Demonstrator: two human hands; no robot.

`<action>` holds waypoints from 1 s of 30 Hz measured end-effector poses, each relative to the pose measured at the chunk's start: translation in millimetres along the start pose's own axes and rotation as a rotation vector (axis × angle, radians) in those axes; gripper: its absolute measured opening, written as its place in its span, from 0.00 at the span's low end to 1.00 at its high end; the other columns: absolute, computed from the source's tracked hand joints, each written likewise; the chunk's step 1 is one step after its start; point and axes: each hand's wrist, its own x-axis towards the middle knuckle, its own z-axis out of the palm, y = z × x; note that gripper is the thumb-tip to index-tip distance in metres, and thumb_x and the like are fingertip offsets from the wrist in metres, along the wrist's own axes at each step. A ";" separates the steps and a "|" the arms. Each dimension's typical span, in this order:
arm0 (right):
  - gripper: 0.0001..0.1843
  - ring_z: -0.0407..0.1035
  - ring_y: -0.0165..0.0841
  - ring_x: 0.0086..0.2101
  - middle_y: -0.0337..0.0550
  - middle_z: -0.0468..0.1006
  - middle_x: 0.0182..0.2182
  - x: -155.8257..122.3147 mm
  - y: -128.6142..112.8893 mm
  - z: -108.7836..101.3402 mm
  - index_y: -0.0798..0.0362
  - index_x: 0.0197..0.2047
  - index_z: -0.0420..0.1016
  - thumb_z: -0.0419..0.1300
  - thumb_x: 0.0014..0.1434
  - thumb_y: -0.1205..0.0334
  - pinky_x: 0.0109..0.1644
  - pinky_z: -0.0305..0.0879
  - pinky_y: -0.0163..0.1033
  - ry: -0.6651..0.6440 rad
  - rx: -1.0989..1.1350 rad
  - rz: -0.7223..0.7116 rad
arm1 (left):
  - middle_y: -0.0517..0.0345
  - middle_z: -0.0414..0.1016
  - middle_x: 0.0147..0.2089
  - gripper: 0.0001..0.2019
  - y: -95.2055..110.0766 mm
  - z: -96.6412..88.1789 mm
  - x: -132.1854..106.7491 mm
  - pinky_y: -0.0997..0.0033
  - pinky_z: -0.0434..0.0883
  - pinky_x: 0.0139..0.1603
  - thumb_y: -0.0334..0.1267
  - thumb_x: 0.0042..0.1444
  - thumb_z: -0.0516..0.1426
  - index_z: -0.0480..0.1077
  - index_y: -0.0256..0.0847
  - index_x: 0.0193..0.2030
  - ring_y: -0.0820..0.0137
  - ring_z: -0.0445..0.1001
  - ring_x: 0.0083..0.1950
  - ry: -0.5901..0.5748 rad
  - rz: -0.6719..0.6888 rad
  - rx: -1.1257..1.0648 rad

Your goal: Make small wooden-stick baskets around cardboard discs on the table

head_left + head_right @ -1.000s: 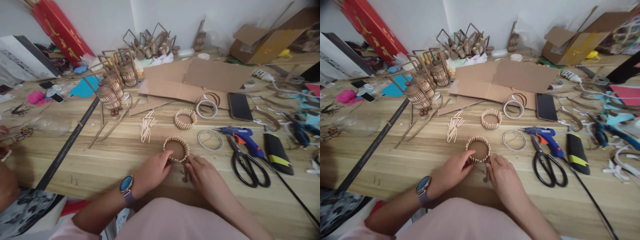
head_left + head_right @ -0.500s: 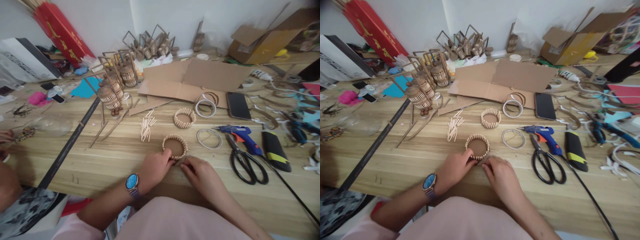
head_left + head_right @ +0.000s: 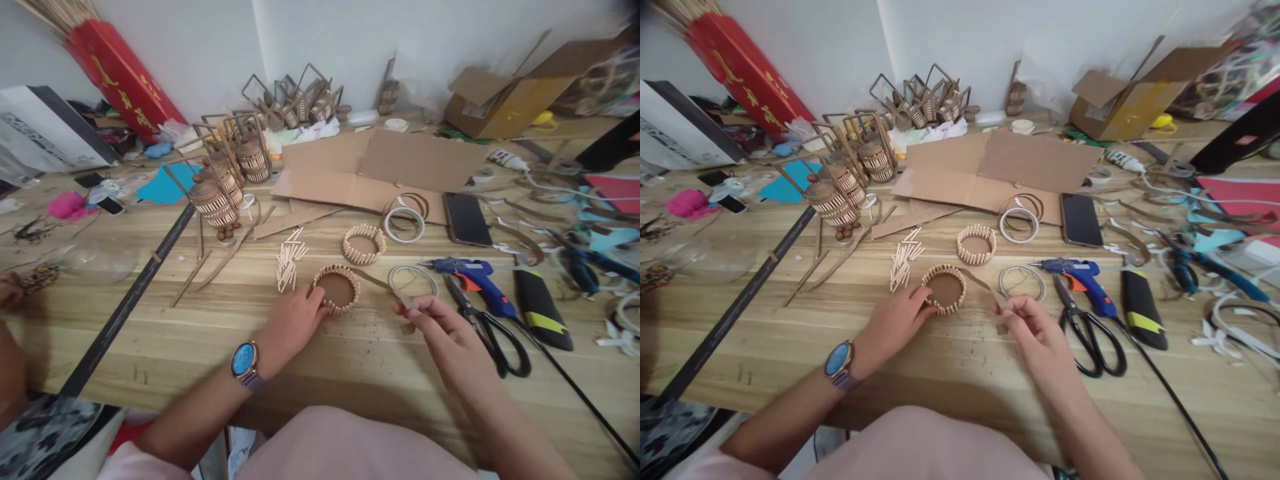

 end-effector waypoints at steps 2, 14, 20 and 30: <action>0.14 0.71 0.34 0.29 0.40 0.77 0.26 -1.8 -5.2 -7.3 0.48 0.32 0.67 0.58 0.61 0.47 0.33 0.68 0.36 -0.002 0.090 -0.019 | 0.47 0.74 0.47 0.17 -4.0 -3.0 -2.2 0.63 0.73 0.37 0.37 0.67 0.53 0.65 0.41 0.60 0.58 0.76 0.42 0.070 -0.031 0.022; 0.06 0.72 0.30 0.29 0.37 0.76 0.27 -18.1 -68.9 -24.6 0.47 0.35 0.73 0.57 0.63 0.64 0.31 0.70 0.32 -0.249 -0.261 -0.591 | 0.53 0.75 0.35 0.21 42.8 -68.3 -20.2 0.63 0.68 0.50 0.45 0.71 0.43 0.73 0.37 0.39 0.66 0.72 0.41 0.328 0.594 -0.378; 0.09 0.73 0.31 0.26 0.39 0.76 0.26 -23.3 -45.3 -54.5 0.46 0.32 0.76 0.59 0.62 0.54 0.27 0.69 0.30 -0.206 -0.343 -0.407 | 0.61 0.73 0.31 0.12 32.4 -66.9 -28.9 0.71 0.63 0.39 0.37 0.67 0.54 0.71 0.38 0.32 0.71 0.70 0.35 0.030 0.421 -0.487; 0.22 0.75 0.40 0.29 0.47 0.81 0.26 -21.8 32.0 -115.9 0.45 0.27 0.79 0.62 0.45 0.35 0.32 0.71 0.39 -0.108 -0.467 0.250 | 0.63 0.74 0.25 0.15 -1.2 -39.5 -29.7 0.72 0.55 0.29 0.39 0.64 0.53 0.73 0.40 0.27 0.73 0.70 0.28 -0.250 -0.029 -0.544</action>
